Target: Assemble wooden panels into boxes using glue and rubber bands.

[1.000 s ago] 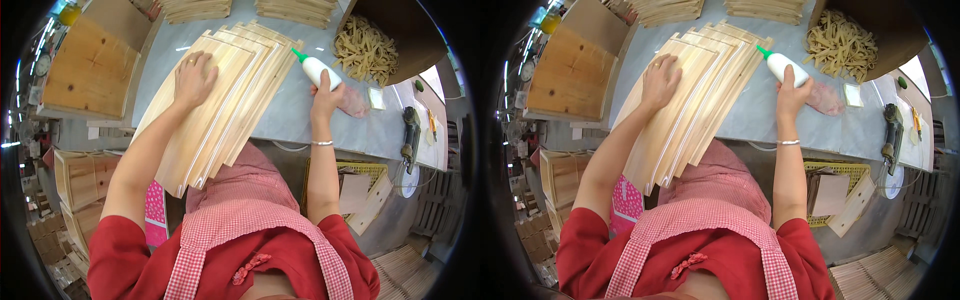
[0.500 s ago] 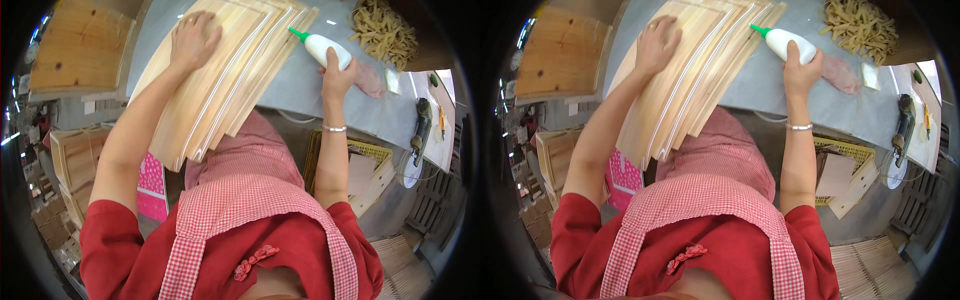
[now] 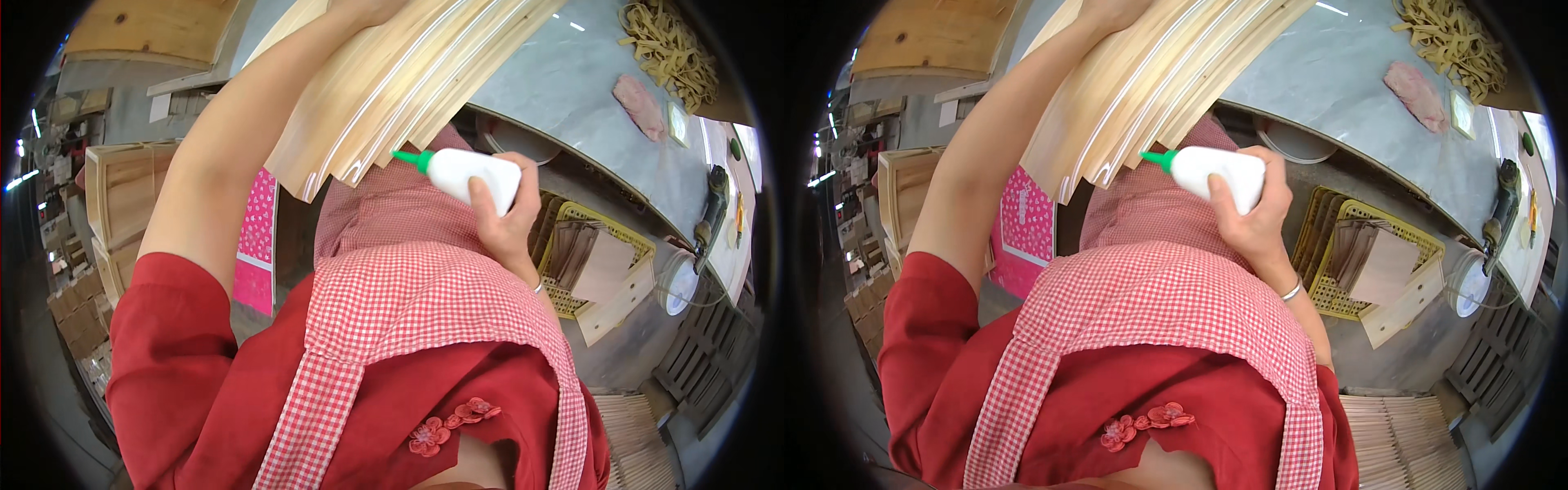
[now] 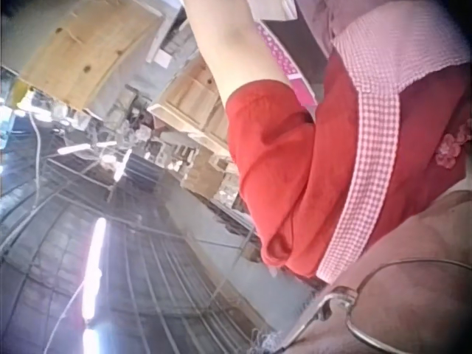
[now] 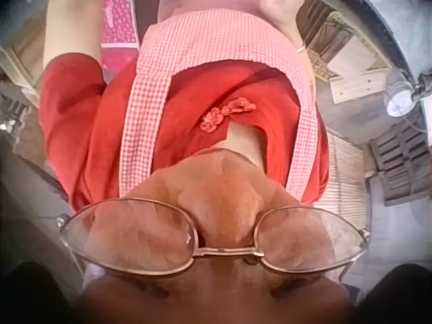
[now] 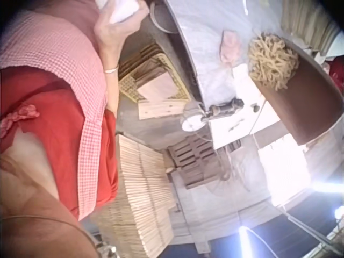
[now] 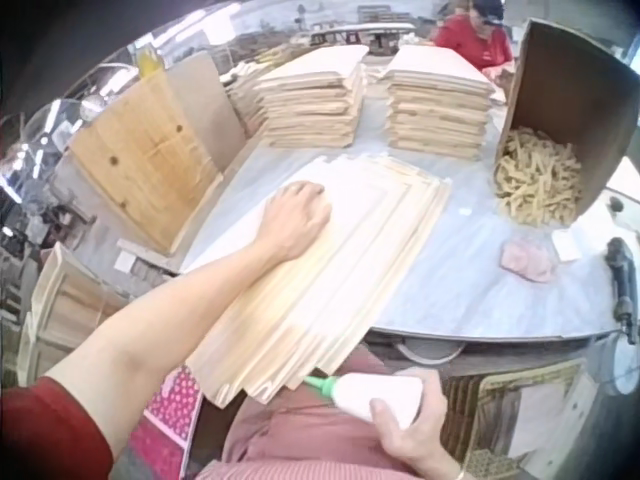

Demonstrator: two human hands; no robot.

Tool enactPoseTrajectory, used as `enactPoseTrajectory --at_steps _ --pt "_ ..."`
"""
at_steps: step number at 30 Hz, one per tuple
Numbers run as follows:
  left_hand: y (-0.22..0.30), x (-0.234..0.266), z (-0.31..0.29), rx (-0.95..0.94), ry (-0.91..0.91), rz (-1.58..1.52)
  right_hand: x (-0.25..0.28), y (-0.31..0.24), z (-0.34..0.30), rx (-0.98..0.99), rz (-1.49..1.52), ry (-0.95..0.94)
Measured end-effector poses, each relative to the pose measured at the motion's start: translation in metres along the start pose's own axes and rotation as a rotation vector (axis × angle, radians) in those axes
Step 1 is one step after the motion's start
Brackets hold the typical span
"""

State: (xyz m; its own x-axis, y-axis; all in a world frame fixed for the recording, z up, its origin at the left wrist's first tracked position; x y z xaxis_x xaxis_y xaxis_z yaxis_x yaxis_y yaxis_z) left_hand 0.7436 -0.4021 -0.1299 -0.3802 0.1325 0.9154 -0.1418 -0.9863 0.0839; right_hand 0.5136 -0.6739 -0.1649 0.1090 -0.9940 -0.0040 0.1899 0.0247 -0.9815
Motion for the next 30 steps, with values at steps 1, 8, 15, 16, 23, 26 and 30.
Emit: enactPoseTrajectory --at_steps 1,8,15,16,23,26,30 --pt "0.000 0.002 0.000 0.006 -0.002 0.005 -0.004 -0.002 -0.005 -0.003 0.001 -0.049" --pt "-0.004 -0.005 -0.001 0.031 -0.012 -0.010 -0.007 0.003 -0.005 -0.025 0.051 0.033" --pt "-0.132 0.054 -0.048 0.339 0.413 -0.376 0.006 0.005 -0.011 -0.152 0.184 0.018" --pt "-0.165 0.087 -0.079 0.450 0.558 -0.373 0.014 0.003 -0.009 -0.136 0.237 0.050" --pt "-0.102 0.035 -0.324 1.447 0.018 -1.774 0.059 -0.009 0.045 -0.062 0.533 0.360" --pt "-0.027 0.004 -0.308 0.985 -0.238 -1.518 0.082 -0.006 0.085 0.028 0.524 0.538" --pt "0.044 -0.024 -0.290 1.604 -0.160 -2.204 0.119 0.004 0.139 0.120 0.470 0.668"
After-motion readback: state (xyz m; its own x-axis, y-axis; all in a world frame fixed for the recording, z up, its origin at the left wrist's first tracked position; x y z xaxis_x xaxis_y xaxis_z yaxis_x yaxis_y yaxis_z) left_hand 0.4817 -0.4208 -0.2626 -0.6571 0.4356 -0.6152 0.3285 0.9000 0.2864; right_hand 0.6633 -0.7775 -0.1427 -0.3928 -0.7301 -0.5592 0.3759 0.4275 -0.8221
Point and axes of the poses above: each hand's wrist, its own z-axis towards the middle knuckle, its own x-axis out of the back of the hand, y = z × x, the point moved 5 cm from there along z, towards the middle knuckle, and after that the axes turned 13 degrees about z, right-handed, at the moved point
